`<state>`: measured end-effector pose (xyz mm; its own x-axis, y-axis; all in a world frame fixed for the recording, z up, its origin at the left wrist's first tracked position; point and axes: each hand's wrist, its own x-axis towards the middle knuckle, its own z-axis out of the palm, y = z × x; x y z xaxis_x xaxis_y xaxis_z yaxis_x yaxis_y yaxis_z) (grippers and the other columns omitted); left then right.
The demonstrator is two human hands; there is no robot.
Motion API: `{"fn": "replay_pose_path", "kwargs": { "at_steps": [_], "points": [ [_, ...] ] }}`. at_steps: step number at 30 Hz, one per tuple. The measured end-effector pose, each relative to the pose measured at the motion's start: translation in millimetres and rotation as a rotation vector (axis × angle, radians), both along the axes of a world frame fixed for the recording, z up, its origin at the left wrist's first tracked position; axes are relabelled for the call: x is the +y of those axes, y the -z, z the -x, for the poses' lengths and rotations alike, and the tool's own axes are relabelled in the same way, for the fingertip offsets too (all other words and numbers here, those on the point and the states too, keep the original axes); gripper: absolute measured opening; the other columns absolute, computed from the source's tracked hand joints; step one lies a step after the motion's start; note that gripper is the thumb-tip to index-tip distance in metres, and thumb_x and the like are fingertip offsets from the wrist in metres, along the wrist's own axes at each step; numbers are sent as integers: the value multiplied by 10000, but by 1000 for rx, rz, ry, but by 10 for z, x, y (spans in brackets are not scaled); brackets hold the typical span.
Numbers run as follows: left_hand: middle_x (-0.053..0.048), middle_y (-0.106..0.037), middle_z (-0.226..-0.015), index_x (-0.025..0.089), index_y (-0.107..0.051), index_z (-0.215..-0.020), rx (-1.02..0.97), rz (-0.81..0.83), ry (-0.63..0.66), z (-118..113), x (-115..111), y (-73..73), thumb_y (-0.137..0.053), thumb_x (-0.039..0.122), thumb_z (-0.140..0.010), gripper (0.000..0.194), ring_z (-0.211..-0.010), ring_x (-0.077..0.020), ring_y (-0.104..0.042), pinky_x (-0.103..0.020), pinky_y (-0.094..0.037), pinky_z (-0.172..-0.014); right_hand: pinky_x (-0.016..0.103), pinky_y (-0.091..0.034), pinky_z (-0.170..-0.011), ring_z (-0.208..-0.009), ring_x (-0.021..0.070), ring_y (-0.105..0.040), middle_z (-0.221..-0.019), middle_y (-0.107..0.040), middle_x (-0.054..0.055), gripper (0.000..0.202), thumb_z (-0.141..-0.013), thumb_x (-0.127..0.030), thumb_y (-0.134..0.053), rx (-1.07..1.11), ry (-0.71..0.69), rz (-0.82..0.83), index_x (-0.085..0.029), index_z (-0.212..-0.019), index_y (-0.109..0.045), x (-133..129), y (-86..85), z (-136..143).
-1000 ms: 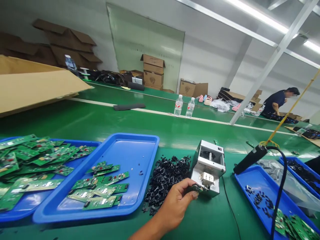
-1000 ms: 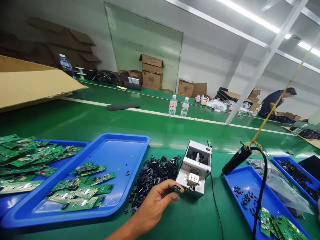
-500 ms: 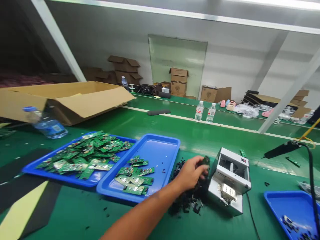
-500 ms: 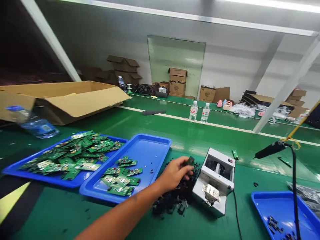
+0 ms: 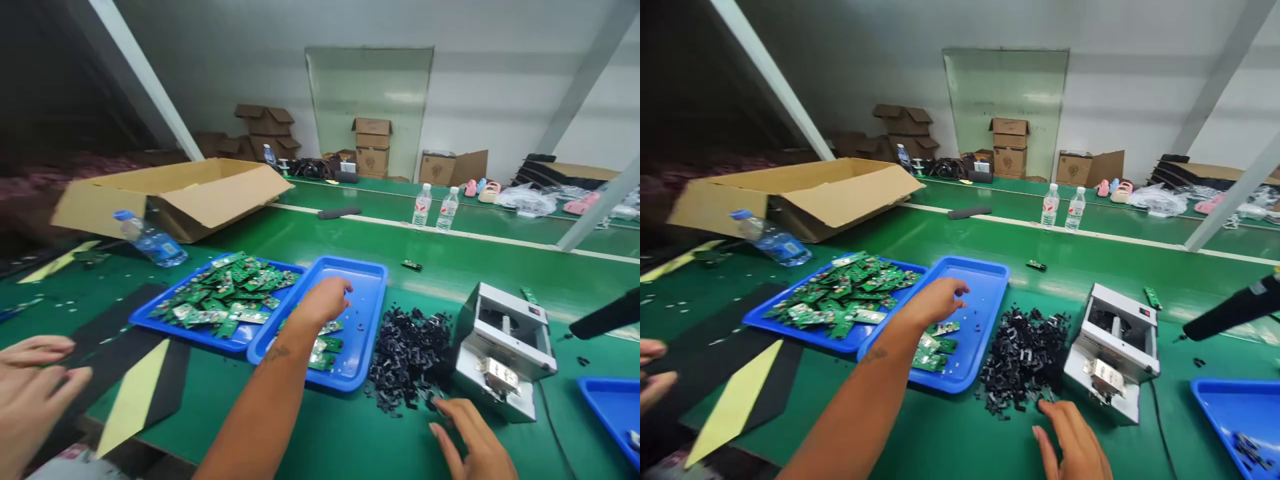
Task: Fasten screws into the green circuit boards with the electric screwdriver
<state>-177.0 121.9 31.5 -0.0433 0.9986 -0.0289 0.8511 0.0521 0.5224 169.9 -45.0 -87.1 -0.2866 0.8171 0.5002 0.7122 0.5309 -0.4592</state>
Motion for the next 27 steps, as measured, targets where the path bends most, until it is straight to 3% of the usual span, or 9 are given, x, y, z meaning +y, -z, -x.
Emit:
{"fn": "replay_pose_path", "kwargs": {
  "at_steps": [4,8,13,15,17,20,22,25,27],
  "points": [
    [-128,-740,-1096,224,-802,-913,148,26,-67,276,-369,157,-877,213,-603,319,-1159,-364,-618,-402,-441,-1003,221,-631,-607,-684,172,-764,-913,-755,26,324,-947,-512,-602,-100,-4,-25,-282,-1148,-711,274,220,35],
    [-120,-681,-1214,231,-784,-830,136,28,-68,240,-487,323,-877,175,-597,257,-1264,-354,-530,-439,-380,-1083,224,-620,-644,-699,166,-757,-855,-738,10,348,-998,-537,-495,-86,56,-96,-279,-1028,-726,313,260,67],
    [-140,-633,-1304,200,-733,-811,-45,-42,-68,165,-520,430,-786,95,-692,168,-1358,-366,-444,-523,-268,-1168,239,-597,-636,-692,165,-741,-875,-716,31,417,-1033,-527,-405,-136,163,-135,-254,-973,-714,240,226,150],
    [-129,-665,-1243,198,-718,-876,-173,-73,-56,134,-512,413,-750,141,-754,138,-1305,-338,-503,-522,-304,-1160,257,-608,-656,-759,181,-754,-963,-723,50,416,-1030,-531,-409,-161,186,-129,-248,-966,-706,229,225,155],
    [-121,-689,-1181,188,-685,-1039,-321,-100,-44,73,-500,356,-667,235,-865,181,-1202,-282,-593,-473,-424,-1087,287,-633,-739,-877,211,-766,-1053,-730,67,396,-1006,-555,-457,-170,164,-143,-247,-1021,-704,239,244,130],
    [-109,-698,-1127,177,-524,-1335,-577,-121,-26,-113,-497,235,-535,359,-974,405,-1010,-204,-687,-344,-571,-827,280,-641,-802,-942,213,-767,-1068,-740,63,317,-995,-502,-521,-148,83,-167,-256,-1082,-702,287,304,62],
    [-67,-694,-1045,203,-461,-1396,-926,-84,-14,-311,-515,178,-623,427,-930,542,-874,-169,-697,-275,-571,-670,242,-640,-755,-880,192,-775,-1013,-749,52,274,-1003,-449,-527,-129,40,-189,-259,-1077,-709,323,345,25],
    [20,-640,-829,203,-575,-1178,-1458,33,-8,-673,-578,193,-880,459,-702,621,-674,-114,-639,-217,-543,-556,226,-635,-736,-838,183,-778,-970,-761,51,298,-1023,-424,-494,-121,53,-220,-254,-1116,-721,339,372,11],
    [41,-613,-748,182,-582,-943,-1585,123,1,-901,-646,263,-953,447,-595,573,-622,-92,-615,-208,-553,-560,222,-630,-755,-847,177,-776,-972,-768,52,302,-1034,-389,-478,-118,69,-205,-250,-1142,-724,318,360,27]
  ]
}}
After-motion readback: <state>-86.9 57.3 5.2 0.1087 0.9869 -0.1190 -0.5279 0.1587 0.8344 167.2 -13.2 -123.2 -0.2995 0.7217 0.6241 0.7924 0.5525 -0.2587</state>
